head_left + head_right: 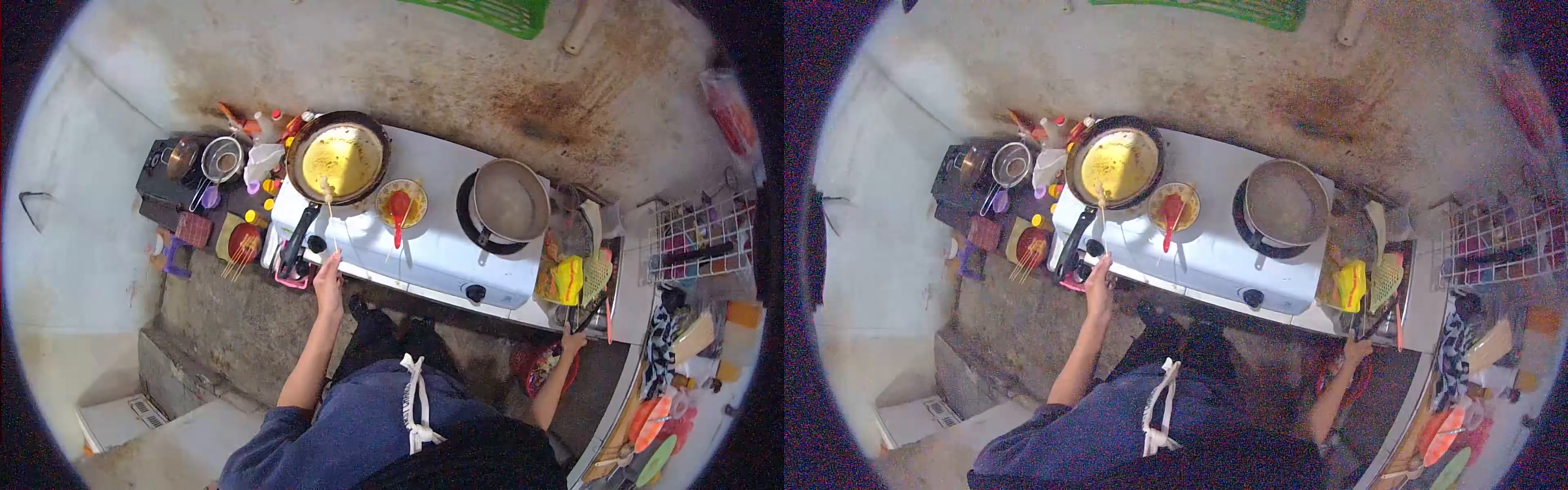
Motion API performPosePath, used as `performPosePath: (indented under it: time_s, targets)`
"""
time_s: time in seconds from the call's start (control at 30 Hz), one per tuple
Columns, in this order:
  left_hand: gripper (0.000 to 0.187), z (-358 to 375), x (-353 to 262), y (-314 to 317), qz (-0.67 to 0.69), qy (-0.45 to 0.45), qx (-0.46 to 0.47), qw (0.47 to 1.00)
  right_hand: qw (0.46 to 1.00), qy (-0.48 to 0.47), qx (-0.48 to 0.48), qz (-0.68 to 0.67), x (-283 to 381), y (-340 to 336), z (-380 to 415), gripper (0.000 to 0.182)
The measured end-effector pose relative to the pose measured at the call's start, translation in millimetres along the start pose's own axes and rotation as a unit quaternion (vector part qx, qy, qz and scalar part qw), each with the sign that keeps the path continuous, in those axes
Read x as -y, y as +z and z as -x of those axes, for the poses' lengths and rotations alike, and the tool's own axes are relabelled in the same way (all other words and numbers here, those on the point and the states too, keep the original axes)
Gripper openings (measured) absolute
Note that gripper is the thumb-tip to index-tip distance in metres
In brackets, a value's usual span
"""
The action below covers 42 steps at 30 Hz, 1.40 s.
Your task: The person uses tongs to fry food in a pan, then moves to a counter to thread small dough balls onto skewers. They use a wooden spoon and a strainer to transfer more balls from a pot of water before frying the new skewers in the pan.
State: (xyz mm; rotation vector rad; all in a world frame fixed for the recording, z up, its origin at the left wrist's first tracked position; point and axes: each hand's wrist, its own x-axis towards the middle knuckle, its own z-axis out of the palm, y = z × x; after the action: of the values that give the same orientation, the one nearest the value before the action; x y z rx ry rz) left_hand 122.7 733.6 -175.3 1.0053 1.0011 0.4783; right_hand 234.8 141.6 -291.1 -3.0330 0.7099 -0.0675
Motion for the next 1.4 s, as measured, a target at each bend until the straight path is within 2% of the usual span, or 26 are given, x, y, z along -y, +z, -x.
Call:
performPosePath:
  time_s: [0.03,0.1,0.13,0.17,0.2,0.23,0.27,0.3,0.33,0.4,0.47,0.5,0.57,0.63,0.67,0.73,0.9,1.0,1.1,1.23,1.3,1.33,1.4]
  targets:
    - [0.031,1.6,-3.3,1.1,-0.019,-0.001,-0.005,1.0,1.0,-0.003,-0.001,0.001,7.5,-9.4,8.1,0.073]
    - [0.032,1.8,-4.5,1.2,-0.014,-0.006,-0.015,1.0,0.968,0.087,-0.229,-0.065,78.3,-77.2,50.2,0.055]
    - [0.032,-0.9,-2.4,-2.3,-0.01,-0.003,0.008,1.0,0.949,-0.01,-0.235,-0.21,122.4,-113.9,72.8,0.048]
    - [0.032,-6.4,-2.2,-6.7,-0.009,0.003,0.033,0.999,0.901,-0.103,-0.233,-0.351,166.9,-135.7,98.4,0.041]
    - [0.031,-11.1,2.1,-13.4,0.008,-0.013,0.062,0.998,0.871,-0.14,-0.159,-0.442,197.5,-119.1,123.1,0.032]
    - [0.031,-12.9,0.5,-16.1,0.006,-0.015,0.064,0.998,0.884,-0.183,-0.037,-0.428,247.5,-142.4,158.0,0.029]
    - [0.031,-15.5,-1.1,-14.5,0.003,-0.014,0.065,0.998,0.874,-0.165,0.106,-0.445,287.5,-145.4,181.6,0.022]
    - [0.031,-16.6,-1.3,-13.0,0.003,-0.013,0.065,0.998,0.814,-0.228,0.162,-0.509,312.4,-118.0,194.2,0.019]
    - [0.031,-16.0,-0.4,-14.1,0.006,-0.015,0.065,0.998,0.824,-0.302,0.168,-0.449,341.9,-116.8,202.9,0.027]
    - [0.031,-19.6,-4.0,-15.4,-0.015,-0.005,0.077,0.997,0.82,-0.267,0.35,-0.367,385.3,-110.9,200.4,0.044]
    - [0.029,-21.8,-5.9,-15.5,-0.024,0.012,0.077,0.997,0.808,-0.305,0.383,-0.328,410.6,-111.3,193.7,0.05]
    - [0.029,-21.1,-8.8,-15.0,-0.025,0.012,0.078,0.997,0.794,-0.341,0.414,-0.286,420.2,-110.0,189.4,0.056]
    - [0.031,-18.3,-11.7,-16.2,-0.018,-0.004,0.097,0.995,0.796,-0.36,0.418,-0.248,428.1,-104.4,182.3,0.051]
    - [0.032,-22.6,-8.7,-18.8,-0.017,0.0,0.096,0.995,0.842,-0.417,0.263,-0.219,428.6,-104.4,179.1,0.045]
    - [0.031,-20.6,-11.8,-20.5,-0.014,-0.005,0.106,0.994,0.86,-0.4,0.25,-0.194,430.0,-124.7,180.5,0.038]
    - [0.031,-19.5,-14.1,-23.5,-0.01,-0.014,0.116,0.993,0.875,-0.396,0.22,-0.17,432.2,-148.8,179.3,0.037]
    - [0.03,-25.0,-14.6,-26.6,-0.009,-0.002,0.121,0.993,0.909,-0.367,0.134,-0.147,439.9,-153.4,171.0,0.032]
    - [0.03,-28.1,-15.6,-27.1,-0.015,0.004,0.123,0.992,0.912,-0.334,0.168,-0.169,449.9,-142.2,173.7,0.037]
    - [0.03,-31.8,-14.9,-26.8,-0.001,0.012,0.132,0.991,0.891,-0.358,0.22,-0.172,455.2,-135.9,181.8,0.044]
    - [0.031,-30.8,-15.7,-23.5,0.004,0.004,0.134,0.991,0.881,-0.393,0.197,-0.176,462.0,-128.8,189.4,0.044]
    - [0.031,-31.7,-16.3,-22.5,0.013,0.004,0.132,0.991,0.855,-0.397,0.273,-0.19,462.6,-122.0,181.8,0.039]
    - [0.031,-32.1,-16.9,-23.3,0.013,0.005,0.133,0.991,0.855,-0.397,0.273,-0.191,461.6,-117.0,178.2,0.039]
    - [0.031,-30.9,-19.3,-24.0,-0.002,0.006,0.137,0.991,0.864,-0.413,0.211,-0.196,459.8,-111.9,171.9,0.031]
